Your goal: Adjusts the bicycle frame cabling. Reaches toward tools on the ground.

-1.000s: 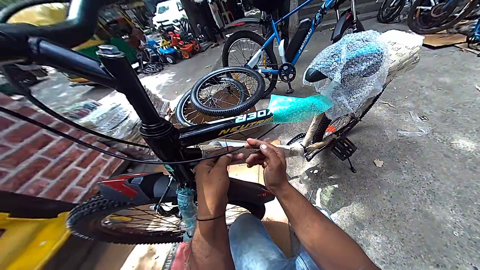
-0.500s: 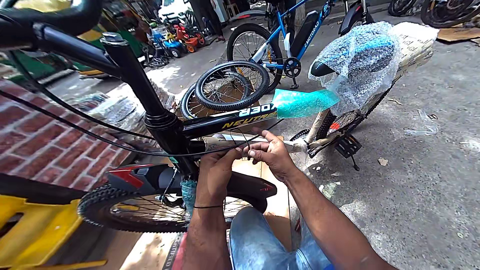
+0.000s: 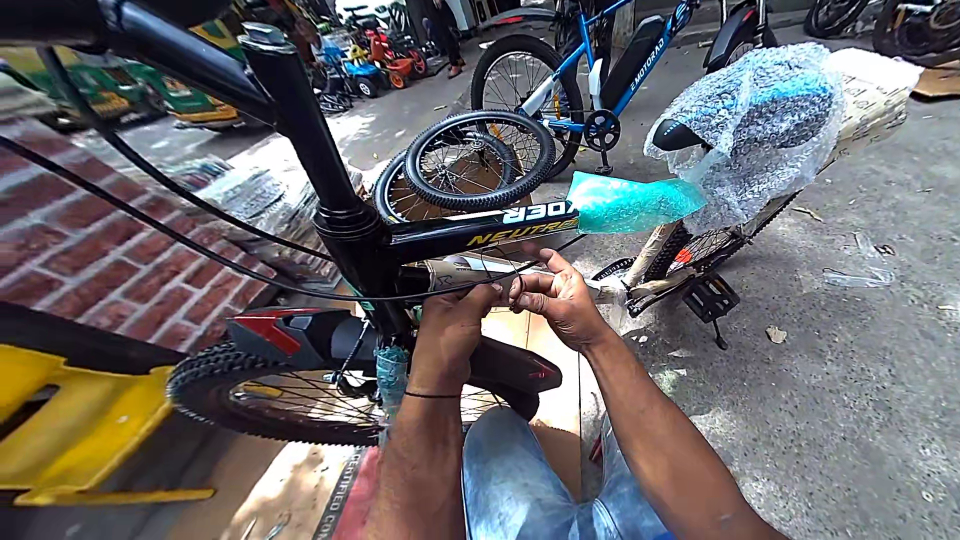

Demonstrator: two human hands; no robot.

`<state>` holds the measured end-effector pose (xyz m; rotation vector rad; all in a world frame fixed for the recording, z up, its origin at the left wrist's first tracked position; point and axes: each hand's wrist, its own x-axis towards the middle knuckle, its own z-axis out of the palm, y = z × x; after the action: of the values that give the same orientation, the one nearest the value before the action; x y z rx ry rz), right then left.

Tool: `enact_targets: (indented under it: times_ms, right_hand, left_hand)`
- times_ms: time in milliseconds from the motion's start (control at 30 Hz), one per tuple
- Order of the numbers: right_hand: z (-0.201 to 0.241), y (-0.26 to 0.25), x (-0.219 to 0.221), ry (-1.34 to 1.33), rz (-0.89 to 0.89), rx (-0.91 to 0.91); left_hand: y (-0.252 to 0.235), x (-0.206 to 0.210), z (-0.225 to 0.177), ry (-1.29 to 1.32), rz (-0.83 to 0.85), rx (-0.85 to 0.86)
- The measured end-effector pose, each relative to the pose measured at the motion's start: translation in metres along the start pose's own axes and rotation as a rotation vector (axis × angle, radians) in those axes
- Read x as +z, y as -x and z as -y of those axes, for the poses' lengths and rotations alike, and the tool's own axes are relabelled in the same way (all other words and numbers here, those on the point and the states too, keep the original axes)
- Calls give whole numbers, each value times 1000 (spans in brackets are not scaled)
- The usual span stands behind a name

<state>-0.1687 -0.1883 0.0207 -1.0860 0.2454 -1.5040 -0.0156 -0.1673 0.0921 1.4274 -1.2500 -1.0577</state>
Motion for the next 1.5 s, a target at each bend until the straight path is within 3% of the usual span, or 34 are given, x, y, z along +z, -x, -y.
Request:
enact_targets:
  times_ms: [667, 933, 1033, 1233, 1433, 1500]
  right_hand:
    - [-3, 3, 10, 158, -104, -236]
    - [-13, 2, 28, 271, -270, -425]
    - [-8, 10, 34, 516, -386, -312]
    - [13, 16, 35, 641, -494, 191]
    - [27, 21, 48, 415, -241, 441]
    - [29, 23, 51, 334, -246, 466]
  left_hand:
    - [3, 4, -3, -43, -23, 23]
    - [2, 2, -5, 30, 28, 23]
    - [2, 2, 0, 68, 12, 53]
    - [4, 5, 10, 41, 46, 156]
    - [6, 7, 8, 73, 51, 145]
    - [7, 5, 10, 70, 66, 142]
